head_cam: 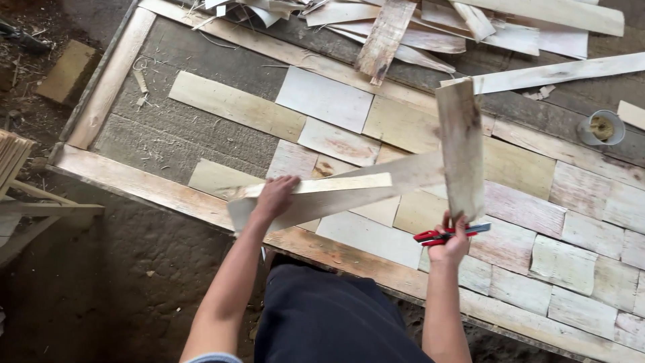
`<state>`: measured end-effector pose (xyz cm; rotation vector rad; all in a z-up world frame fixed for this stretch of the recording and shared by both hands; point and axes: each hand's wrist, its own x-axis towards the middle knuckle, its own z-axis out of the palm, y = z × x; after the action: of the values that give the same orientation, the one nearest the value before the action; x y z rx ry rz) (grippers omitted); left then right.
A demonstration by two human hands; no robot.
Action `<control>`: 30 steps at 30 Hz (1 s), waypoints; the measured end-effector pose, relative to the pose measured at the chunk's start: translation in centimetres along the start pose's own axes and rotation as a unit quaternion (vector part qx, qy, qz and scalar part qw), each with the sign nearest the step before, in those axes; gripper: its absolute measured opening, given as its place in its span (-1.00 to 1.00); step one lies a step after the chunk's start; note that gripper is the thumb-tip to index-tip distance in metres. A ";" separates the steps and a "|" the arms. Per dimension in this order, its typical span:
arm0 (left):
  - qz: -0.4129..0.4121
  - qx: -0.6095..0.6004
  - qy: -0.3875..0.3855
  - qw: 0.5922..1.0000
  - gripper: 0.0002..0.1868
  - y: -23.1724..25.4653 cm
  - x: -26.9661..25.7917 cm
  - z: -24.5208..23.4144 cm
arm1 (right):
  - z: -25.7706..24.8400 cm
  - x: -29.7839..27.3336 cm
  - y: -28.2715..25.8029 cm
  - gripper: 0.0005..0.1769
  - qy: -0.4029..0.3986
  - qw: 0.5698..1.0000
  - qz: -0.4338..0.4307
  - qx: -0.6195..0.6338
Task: The person uses a red utility knife to cut and trim thin wooden planks on a workbench. They repeatedly pick up planks, score them, and snap off sections, placing the cut pieces into a pile.
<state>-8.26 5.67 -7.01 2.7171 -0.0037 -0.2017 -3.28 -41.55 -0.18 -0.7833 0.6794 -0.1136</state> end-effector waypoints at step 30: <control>0.178 0.030 -0.172 0.969 -0.50 -13.0 9.5 -3.1 | 14.7 -19.2 20.7 -0.72 0.070 0.991 -0.102 -0.059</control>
<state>1.27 18.52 -10.77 2.6459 -0.5987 -0.5670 -12.54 -11.27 3.25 -0.9654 0.7418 -0.3197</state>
